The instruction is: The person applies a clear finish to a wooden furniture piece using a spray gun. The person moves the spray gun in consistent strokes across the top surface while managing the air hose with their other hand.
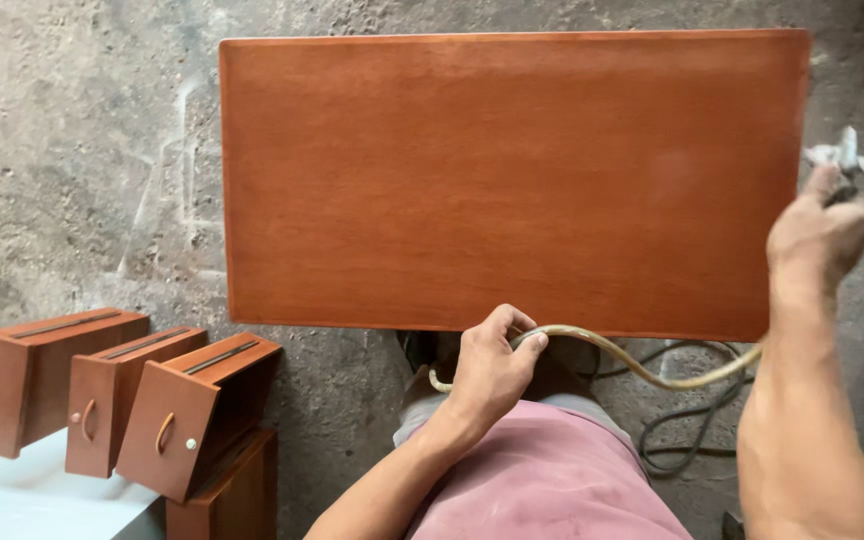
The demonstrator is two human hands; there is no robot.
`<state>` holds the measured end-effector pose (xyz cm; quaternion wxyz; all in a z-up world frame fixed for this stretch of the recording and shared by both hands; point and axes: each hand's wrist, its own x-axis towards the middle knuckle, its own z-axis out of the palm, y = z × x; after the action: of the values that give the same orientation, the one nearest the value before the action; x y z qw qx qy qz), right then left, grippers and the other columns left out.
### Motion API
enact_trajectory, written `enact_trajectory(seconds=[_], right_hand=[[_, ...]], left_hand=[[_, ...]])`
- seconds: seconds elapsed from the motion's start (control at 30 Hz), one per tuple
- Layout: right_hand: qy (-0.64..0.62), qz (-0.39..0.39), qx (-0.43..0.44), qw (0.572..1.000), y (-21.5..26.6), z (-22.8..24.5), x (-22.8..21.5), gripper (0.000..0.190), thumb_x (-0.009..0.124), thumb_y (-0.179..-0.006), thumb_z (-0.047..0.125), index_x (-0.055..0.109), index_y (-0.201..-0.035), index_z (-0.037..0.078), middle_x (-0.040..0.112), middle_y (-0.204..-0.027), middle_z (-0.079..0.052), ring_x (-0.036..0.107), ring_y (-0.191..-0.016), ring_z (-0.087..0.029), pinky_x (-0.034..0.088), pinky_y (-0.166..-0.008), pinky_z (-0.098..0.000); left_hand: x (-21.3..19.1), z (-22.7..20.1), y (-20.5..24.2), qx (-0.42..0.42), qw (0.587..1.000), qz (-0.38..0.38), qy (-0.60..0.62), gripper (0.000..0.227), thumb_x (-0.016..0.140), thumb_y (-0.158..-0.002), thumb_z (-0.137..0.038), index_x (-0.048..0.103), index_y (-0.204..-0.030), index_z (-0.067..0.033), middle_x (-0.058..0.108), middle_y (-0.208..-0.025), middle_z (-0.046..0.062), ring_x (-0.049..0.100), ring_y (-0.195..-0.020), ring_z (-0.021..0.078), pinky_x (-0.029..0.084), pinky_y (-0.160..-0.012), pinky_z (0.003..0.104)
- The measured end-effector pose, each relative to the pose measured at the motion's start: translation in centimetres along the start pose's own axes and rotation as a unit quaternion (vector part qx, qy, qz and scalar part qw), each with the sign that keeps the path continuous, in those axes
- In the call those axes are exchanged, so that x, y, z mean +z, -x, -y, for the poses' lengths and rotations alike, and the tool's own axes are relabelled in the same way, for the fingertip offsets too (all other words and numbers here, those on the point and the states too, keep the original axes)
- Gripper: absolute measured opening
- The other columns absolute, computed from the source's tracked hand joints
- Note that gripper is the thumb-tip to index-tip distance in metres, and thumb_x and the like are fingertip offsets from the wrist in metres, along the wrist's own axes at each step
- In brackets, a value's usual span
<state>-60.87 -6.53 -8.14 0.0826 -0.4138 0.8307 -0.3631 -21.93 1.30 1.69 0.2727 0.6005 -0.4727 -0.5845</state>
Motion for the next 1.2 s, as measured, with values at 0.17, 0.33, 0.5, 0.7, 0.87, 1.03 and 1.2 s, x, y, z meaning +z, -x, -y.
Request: enact_trajectory(seconds=[0.17, 0.33, 0.5, 0.7, 0.87, 1.03, 1.2], right_hand=[[-0.040, 0.078, 0.193, 0.977, 5.8, 7.0, 0.0, 0.042, 0.049, -0.116, 0.051, 0.056, -0.109, 0.009, 0.058, -0.075, 0.002, 0.052, -0.050, -0.011, 0.035, -0.035, -0.0302], [-0.202, 0.187, 0.211, 0.938, 11.6, 14.0, 4.9, 0.045, 0.050, -0.110, 0.056, 0.051, -0.100, 0.011, 0.053, -0.069, 0.001, 0.047, -0.046, -0.007, 0.032, -0.035, -0.0273], [-0.259, 0.272, 0.179, 0.909, 17.3, 20.2, 10.9, 0.045, 0.050, -0.105, 0.057, 0.052, -0.098, 0.012, 0.054, -0.067, 0.002, 0.048, -0.046, -0.006, 0.035, -0.036, -0.0247], [-0.302, 0.359, 0.169, 0.867, 24.4, 28.6, 16.4, 0.048, 0.052, -0.103, 0.057, 0.051, -0.094, 0.010, 0.053, -0.066, 0.001, 0.045, -0.045, -0.006, 0.033, -0.036, -0.0249], [-0.326, 0.425, 0.156, 0.830, 28.7, 33.6, 19.4, 0.046, 0.053, -0.100, 0.055, 0.055, -0.095, 0.009, 0.056, -0.067, 0.001, 0.047, -0.047, -0.007, 0.036, -0.040, -0.0256], [-0.218, 0.416, 0.061, 0.881, 29.5, 32.7, 17.7, 0.050, 0.051, -0.102, 0.056, 0.056, -0.090, 0.007, 0.058, -0.067, 0.001, 0.051, -0.056, -0.009, 0.043, -0.049, -0.0285], [-0.176, 0.289, 0.058, 0.939, 26.5, 27.1, 12.9, 0.049, 0.057, -0.106, 0.049, 0.054, -0.087, 0.004, 0.055, -0.066, 0.001, 0.051, -0.058, -0.009, 0.042, -0.049, -0.0287]], left_hand=[[-3.2, 1.9, 0.7, 0.022, 0.998, -0.056, -0.024, 0.017, 0.076, -0.087, -0.014, 0.071, -0.094, 0.0007, 0.074, -0.077, 0.012, 0.069, -0.068, 0.0152, 0.056, -0.064, 0.031], [-10.1, 3.7, 2.2, 0.016, 0.989, -0.141, -0.037, 0.018, 0.078, -0.084, -0.014, 0.073, -0.094, -0.0007, 0.077, -0.079, 0.012, 0.072, -0.071, 0.0143, 0.058, -0.066, 0.030], [-17.6, 6.1, 4.5, 0.008, 0.975, -0.222, 0.017, 0.015, 0.078, -0.084, -0.009, 0.074, -0.095, -0.0002, 0.076, -0.081, 0.005, 0.068, -0.074, 0.0084, 0.056, -0.068, 0.025], [-25.4, 8.2, 6.9, 0.037, 0.961, -0.265, 0.065, 0.014, 0.078, -0.086, -0.004, 0.072, -0.098, 0.0009, 0.072, -0.086, 0.000, 0.064, -0.078, 0.0043, 0.053, -0.071, 0.020], [-29.3, 9.1, 7.6, 0.039, 0.957, -0.265, 0.111, 0.013, 0.078, -0.088, -0.003, 0.071, -0.099, 0.0012, 0.068, -0.084, -0.001, 0.058, -0.075, 0.0030, 0.047, -0.067, 0.019], [-29.0, 9.4, 6.3, 0.024, 0.973, -0.212, 0.088, 0.014, 0.078, -0.086, -0.004, 0.071, -0.096, 0.0007, 0.069, -0.083, -0.001, 0.061, -0.074, 0.0038, 0.049, -0.067, 0.019], [-24.2, 9.2, 4.2, 0.028, 0.987, -0.152, 0.050, 0.015, 0.079, -0.084, -0.009, 0.073, -0.094, 0.0001, 0.072, -0.081, 0.000, 0.063, -0.074, 0.0052, 0.053, -0.068, 0.022]])
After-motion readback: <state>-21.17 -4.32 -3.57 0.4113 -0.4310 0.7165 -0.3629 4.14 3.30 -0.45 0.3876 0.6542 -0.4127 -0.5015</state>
